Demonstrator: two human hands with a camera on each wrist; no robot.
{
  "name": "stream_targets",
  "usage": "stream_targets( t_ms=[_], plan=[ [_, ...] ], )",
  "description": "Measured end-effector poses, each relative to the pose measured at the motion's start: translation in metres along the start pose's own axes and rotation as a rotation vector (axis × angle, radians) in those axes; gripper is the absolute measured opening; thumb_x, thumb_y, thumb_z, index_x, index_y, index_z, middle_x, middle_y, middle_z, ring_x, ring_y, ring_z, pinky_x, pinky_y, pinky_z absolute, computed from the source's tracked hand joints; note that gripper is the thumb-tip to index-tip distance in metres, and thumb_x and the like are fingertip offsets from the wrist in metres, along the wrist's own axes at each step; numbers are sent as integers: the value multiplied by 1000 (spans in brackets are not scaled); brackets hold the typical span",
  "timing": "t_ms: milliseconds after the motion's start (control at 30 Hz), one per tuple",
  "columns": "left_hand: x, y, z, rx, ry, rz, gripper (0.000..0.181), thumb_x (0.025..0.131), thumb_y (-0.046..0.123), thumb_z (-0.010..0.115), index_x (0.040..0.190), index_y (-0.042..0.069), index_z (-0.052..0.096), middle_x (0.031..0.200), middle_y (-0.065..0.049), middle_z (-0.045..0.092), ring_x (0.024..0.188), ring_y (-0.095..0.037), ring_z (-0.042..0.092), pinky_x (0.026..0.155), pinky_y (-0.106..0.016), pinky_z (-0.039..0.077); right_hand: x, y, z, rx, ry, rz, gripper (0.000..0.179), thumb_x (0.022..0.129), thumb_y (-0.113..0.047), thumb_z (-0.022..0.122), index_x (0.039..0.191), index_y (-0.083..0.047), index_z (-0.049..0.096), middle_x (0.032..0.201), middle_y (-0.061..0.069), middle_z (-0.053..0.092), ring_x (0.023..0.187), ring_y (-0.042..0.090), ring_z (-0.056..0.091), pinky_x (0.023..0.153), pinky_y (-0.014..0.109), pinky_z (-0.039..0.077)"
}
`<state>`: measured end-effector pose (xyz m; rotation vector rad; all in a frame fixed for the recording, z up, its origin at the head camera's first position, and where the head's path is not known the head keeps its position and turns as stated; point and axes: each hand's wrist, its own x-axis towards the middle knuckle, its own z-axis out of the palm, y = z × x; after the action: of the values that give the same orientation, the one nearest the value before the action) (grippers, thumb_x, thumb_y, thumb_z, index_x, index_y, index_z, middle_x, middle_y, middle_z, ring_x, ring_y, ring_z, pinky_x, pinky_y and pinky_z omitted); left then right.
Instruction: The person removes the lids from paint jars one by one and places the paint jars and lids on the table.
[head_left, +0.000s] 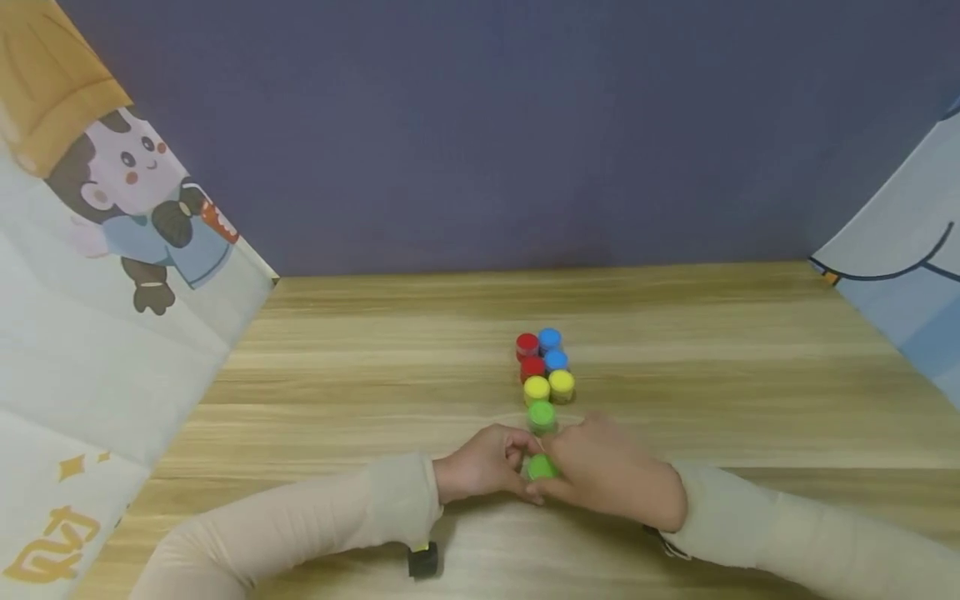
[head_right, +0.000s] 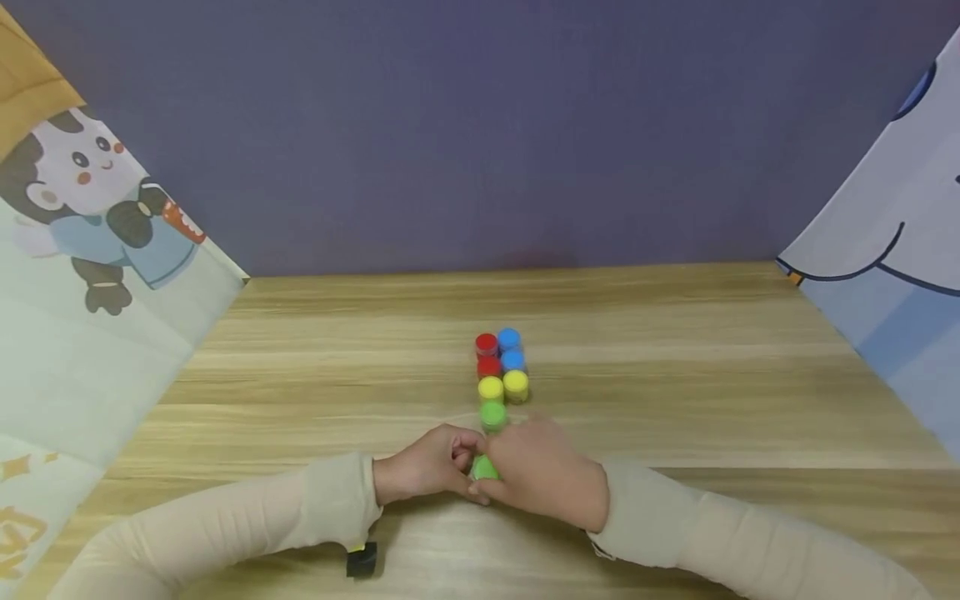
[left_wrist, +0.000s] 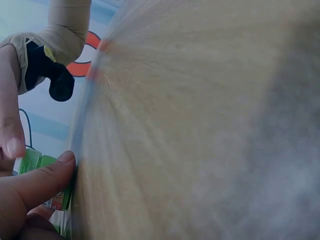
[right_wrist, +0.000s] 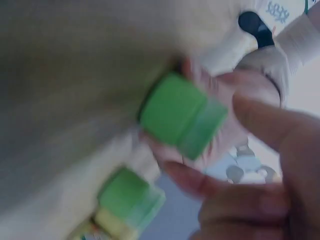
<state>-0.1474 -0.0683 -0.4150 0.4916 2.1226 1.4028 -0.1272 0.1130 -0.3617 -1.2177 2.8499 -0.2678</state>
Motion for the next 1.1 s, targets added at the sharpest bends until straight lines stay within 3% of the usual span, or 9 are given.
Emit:
stream_targets(
  t_ms=[167,333,533,733,967,1100],
  plan=[
    [0,0,0,-4,3,-1,32,65,-4,81,92,6,68,50,3,41,46,-5,35,45,-15,31,3,-5,7,-25,50,81,47,85,-49,61,55,-21,37,48,-11,28,44,3,28,42,22,27],
    [1,1,1,3,6,-13,33,64,-5,81,91,9,69,49,4,40,45,-6,34,45,-16,29,5,-5,10,-32,40,74,44,85,-45,62,55,-20,41,49,-10,32,44,3,29,42,22,28],
    [1,0,0,1,-4,-19,37,64,-5,80,96,10,69,50,4,42,45,-6,34,44,-16,28,9,-2,8,25,10,22,30,82,-42,65,74,-15,57,54,-12,37,45,2,33,45,20,31],
    [0,0,-1,0,-19,-11,42,64,-6,80,102,10,69,50,4,42,45,-6,34,42,-17,26,11,1,1,94,-48,-46,27,75,-33,74,84,-11,60,59,-12,39,50,2,35,47,20,33],
    [0,2,-1,-32,-26,-4,41,64,-6,81,100,10,69,51,4,39,46,-5,32,43,-17,26,10,5,-10,59,-105,-158,47,70,-4,75,114,-11,59,57,-11,37,50,5,32,50,19,34],
    [-1,2,-1,-41,-30,-3,40,65,-6,81,99,10,69,51,4,39,46,-5,32,43,-18,26,9,5,-11,47,-89,-174,44,73,-10,76,114,-15,60,54,-11,33,50,5,29,47,19,31]
  ],
)
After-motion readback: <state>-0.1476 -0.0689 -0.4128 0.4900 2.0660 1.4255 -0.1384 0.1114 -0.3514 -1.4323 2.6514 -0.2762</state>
